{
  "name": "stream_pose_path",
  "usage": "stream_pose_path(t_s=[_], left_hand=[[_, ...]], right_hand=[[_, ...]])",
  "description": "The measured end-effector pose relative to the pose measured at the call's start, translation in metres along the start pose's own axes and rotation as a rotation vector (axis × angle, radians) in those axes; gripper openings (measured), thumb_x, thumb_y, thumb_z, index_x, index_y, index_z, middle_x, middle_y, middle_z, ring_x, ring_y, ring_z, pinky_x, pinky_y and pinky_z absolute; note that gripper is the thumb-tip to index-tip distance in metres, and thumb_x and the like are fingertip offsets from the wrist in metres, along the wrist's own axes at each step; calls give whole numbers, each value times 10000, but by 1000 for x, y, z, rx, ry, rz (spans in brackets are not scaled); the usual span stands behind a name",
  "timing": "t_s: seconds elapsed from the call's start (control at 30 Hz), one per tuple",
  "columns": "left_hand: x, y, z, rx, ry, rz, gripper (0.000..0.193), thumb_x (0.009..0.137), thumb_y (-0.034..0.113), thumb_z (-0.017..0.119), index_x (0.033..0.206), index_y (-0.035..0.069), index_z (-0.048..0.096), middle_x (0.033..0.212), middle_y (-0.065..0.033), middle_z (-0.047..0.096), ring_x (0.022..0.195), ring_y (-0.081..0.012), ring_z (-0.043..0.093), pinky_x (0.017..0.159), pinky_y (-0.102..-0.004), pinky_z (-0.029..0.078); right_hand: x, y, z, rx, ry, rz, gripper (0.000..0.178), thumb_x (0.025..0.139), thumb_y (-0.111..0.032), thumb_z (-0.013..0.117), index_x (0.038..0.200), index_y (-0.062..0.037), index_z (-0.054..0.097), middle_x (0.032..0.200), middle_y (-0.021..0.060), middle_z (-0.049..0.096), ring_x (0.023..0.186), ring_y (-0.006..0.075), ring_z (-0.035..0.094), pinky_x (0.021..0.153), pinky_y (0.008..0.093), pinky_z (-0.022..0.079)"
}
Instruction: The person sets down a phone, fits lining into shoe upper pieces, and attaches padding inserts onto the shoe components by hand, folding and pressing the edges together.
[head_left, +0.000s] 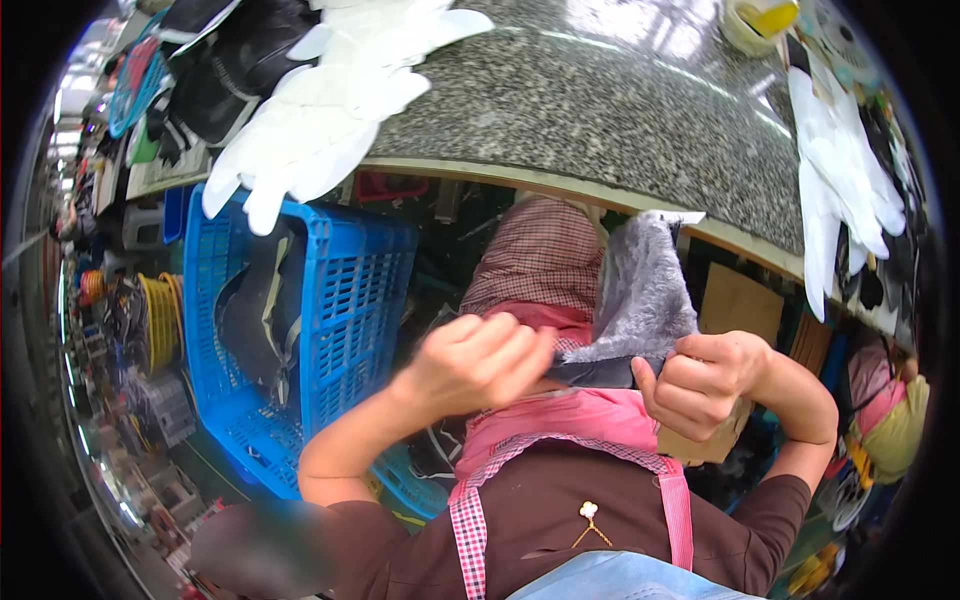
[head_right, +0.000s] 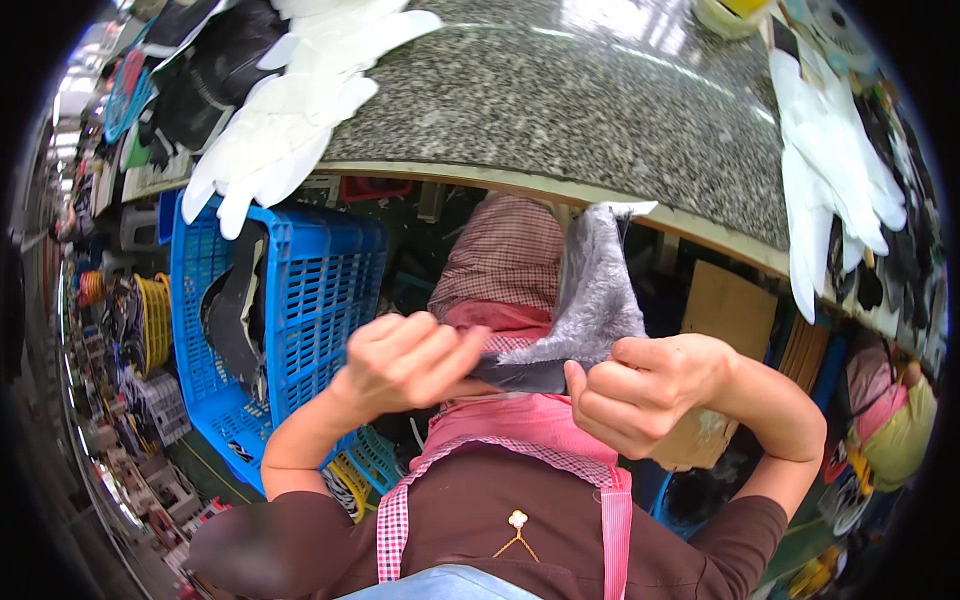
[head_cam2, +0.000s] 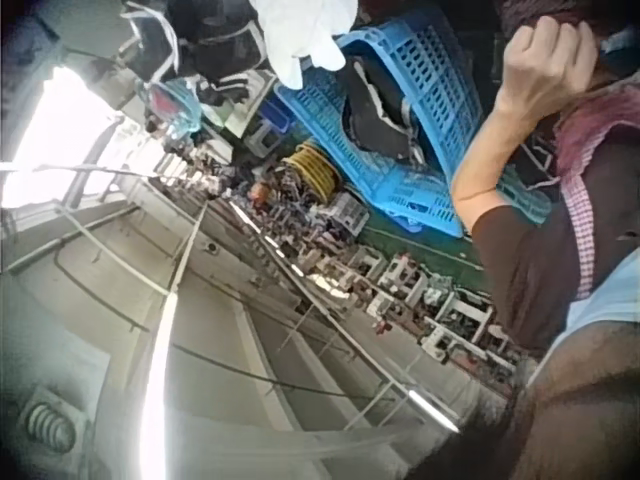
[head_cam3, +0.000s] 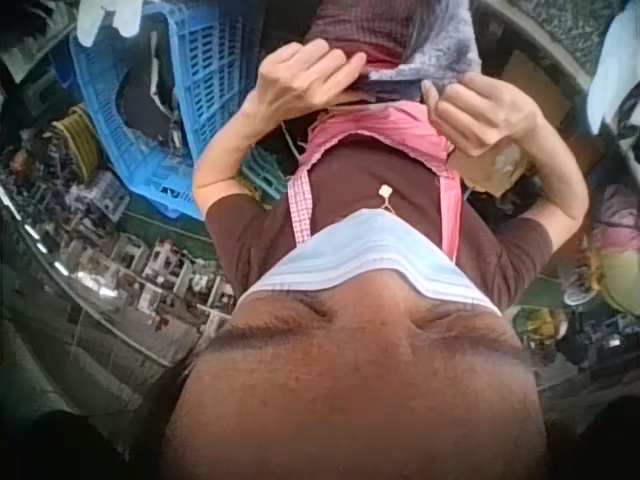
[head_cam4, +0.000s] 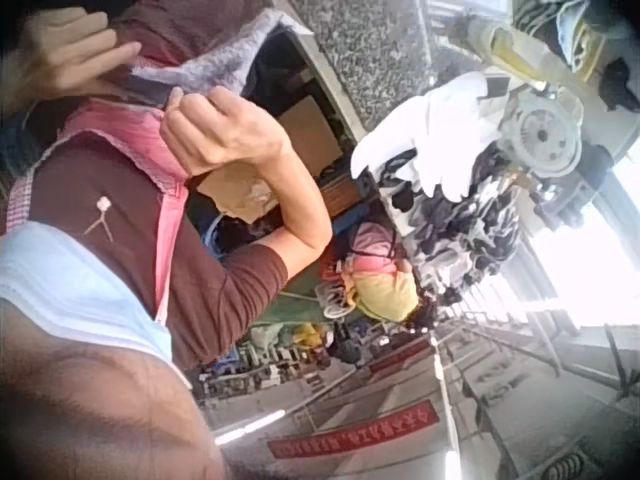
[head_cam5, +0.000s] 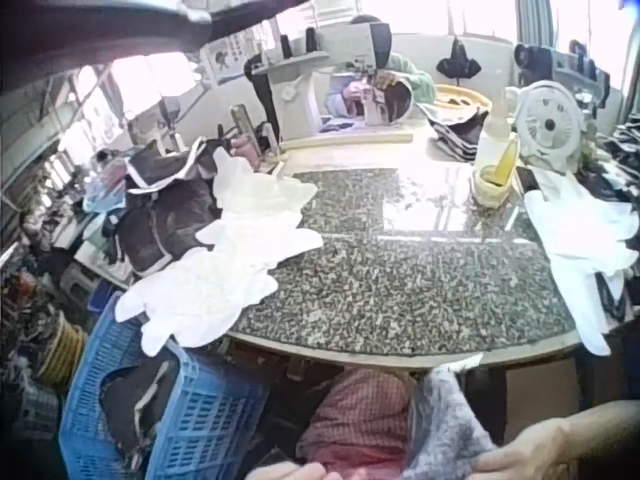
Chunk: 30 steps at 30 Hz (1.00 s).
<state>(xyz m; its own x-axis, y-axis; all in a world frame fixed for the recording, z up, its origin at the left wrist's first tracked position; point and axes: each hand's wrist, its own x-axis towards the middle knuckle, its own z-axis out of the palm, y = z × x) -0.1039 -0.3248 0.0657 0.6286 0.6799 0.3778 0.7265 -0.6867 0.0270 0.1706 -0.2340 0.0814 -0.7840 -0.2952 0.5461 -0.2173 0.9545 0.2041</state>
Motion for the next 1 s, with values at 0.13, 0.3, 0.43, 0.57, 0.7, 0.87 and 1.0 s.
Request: stream_pose_path(t_s=[0.13,0.3,0.43,0.57,0.7,0.87,1.0], left_hand=[[-16,31,23,-337,149,-128,297,692,191,746,967,81,717,729,15,610,611,-132,604,494,-288,459],[-53,26,0,-386,286,-456,198,706,137,802,871,83,707,634,-22,560,490,-194,562,434,-322,390],[-143,39,-22,-277,95,-1150,220,874,249,739,855,38,680,685,-177,614,618,-370,627,509,-421,445],[-309,108,-11,-523,-207,-1730,322,973,323,635,924,8,683,728,-164,662,706,-215,667,658,-408,477],[-409,199,-10,-756,408,-2129,351,973,463,639,985,117,693,730,93,515,592,-2,404,506,-200,289],[-509,327,9,-37,110,-2295,435,934,353,687,1195,8,647,978,-115,728,883,-237,685,805,-388,524],[-464,291,30,-18,-611,-2468,647,880,372,720,1394,42,507,1235,-207,660,1125,-351,656,954,-446,515]], right_hand=[[22,12,15,124,73,-73,160,645,-80,681,774,14,690,638,-43,402,526,71,406,457,235,302],[27,44,37,266,230,399,175,707,-56,811,835,-45,692,778,46,631,635,231,596,549,343,461],[23,56,51,395,166,691,159,741,49,767,853,18,658,808,106,604,733,241,580,632,325,457],[32,57,74,540,110,697,129,792,77,729,870,32,637,824,90,590,731,209,568,646,296,461],[24,62,83,574,74,822,95,851,39,713,857,19,620,823,72,583,737,154,564,650,258,462],[26,63,83,621,76,843,87,840,60,702,848,25,622,823,69,588,723,143,560,654,247,460],[26,60,90,664,-48,945,73,836,77,686,854,22,641,829,63,594,718,131,576,643,243,466]])
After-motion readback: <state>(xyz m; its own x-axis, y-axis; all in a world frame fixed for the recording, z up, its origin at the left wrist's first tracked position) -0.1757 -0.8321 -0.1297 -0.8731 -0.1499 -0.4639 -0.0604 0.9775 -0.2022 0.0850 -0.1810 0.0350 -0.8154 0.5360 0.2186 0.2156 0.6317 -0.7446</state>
